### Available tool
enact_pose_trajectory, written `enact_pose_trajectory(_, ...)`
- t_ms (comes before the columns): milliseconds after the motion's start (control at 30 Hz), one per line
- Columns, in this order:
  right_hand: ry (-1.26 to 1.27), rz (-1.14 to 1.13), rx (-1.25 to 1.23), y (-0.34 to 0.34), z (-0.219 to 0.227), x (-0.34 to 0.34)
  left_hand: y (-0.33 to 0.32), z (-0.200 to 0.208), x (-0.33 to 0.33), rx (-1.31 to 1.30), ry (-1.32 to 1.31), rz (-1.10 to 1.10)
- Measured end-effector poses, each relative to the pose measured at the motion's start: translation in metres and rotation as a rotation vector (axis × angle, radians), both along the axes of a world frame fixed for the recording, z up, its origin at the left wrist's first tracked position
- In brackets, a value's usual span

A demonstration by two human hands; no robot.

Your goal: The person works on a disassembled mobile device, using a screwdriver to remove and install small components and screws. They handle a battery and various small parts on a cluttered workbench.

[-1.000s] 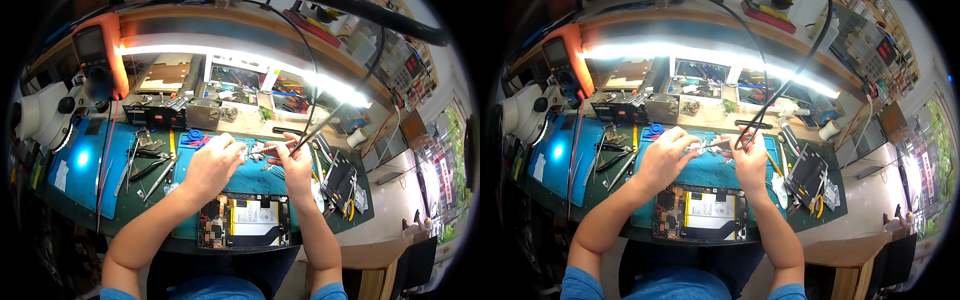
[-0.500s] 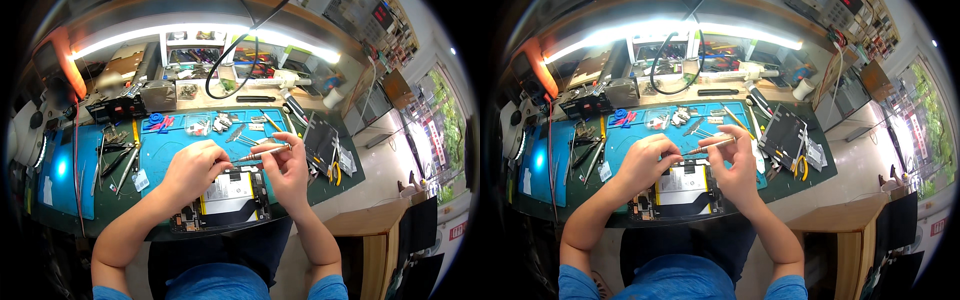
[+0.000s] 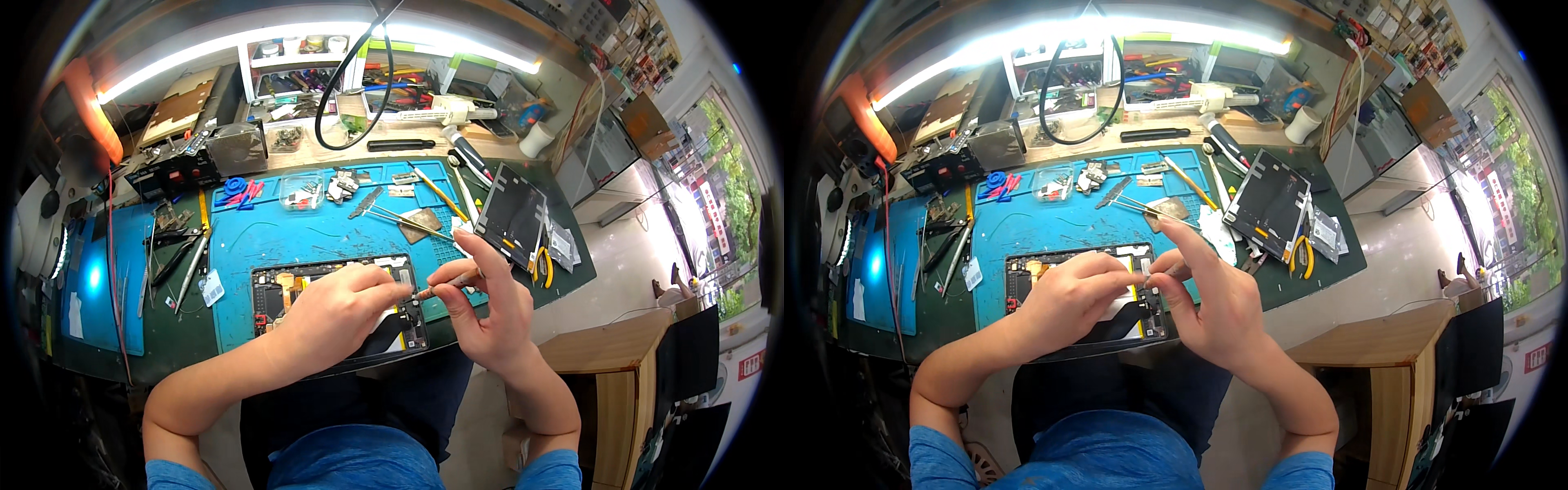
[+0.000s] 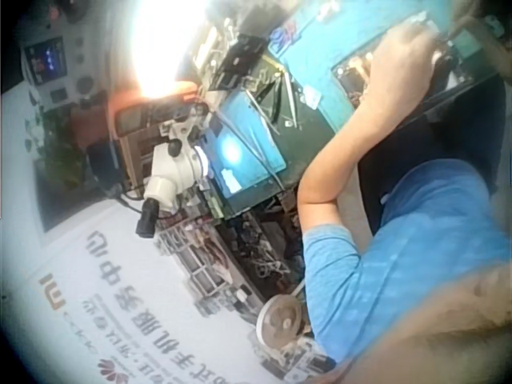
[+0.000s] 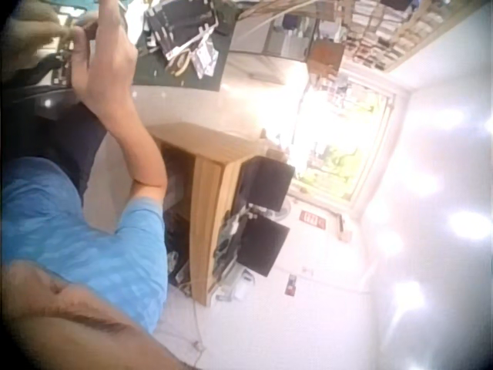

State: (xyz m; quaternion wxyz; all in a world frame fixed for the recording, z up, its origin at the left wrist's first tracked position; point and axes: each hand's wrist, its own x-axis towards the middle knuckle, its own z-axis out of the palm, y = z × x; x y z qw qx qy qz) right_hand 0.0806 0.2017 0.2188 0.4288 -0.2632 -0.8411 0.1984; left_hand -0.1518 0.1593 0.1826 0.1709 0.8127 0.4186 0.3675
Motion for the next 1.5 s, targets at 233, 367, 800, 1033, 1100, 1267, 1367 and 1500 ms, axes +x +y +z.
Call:
enact_pose_trajectory(233, -0.075, -0.078, 0.032, 0.013, -0.010, 0.012, -0.008, -0.004, 0.003, 0.078, 0.276, -0.010)
enact_pose_trajectory(367, -0.067, -0.080, 0.011, 0.017, -0.009, 0.016, -0.015, -0.003, -0.001, 0.031, 0.387, -0.067)
enact_pose_trajectory(800, -0.050, 0.079, -0.024, 0.019, -0.026, 0.012, -0.016, -0.001, -0.003, -0.084, 0.404, -0.122)
enact_pose_trajectory(1033, -0.055, 0.100, -0.029, 0.022, -0.025, 0.012, -0.015, -0.003, -0.003, -0.099, 0.390, -0.127)
enact_pose_trajectory(1100, -0.058, 0.100, -0.025, 0.022, -0.025, 0.012, -0.014, -0.003, -0.003, -0.102, 0.395, -0.129)
enact_pose_trajectory(1267, -0.033, 0.081, -0.017, 0.025, -0.023, 0.012, -0.012, -0.005, -0.005, -0.098, 0.372, -0.136)
enact_pose_trajectory(1367, -0.030, 0.063, 0.009, 0.029, -0.022, 0.012, -0.013, -0.005, -0.004, -0.105, 0.380, -0.128)
enact_pose_trajectory(1500, -0.040, 0.064, 0.006, 0.030, -0.022, 0.013, -0.013, -0.005, -0.001, -0.103, 0.360, -0.114)
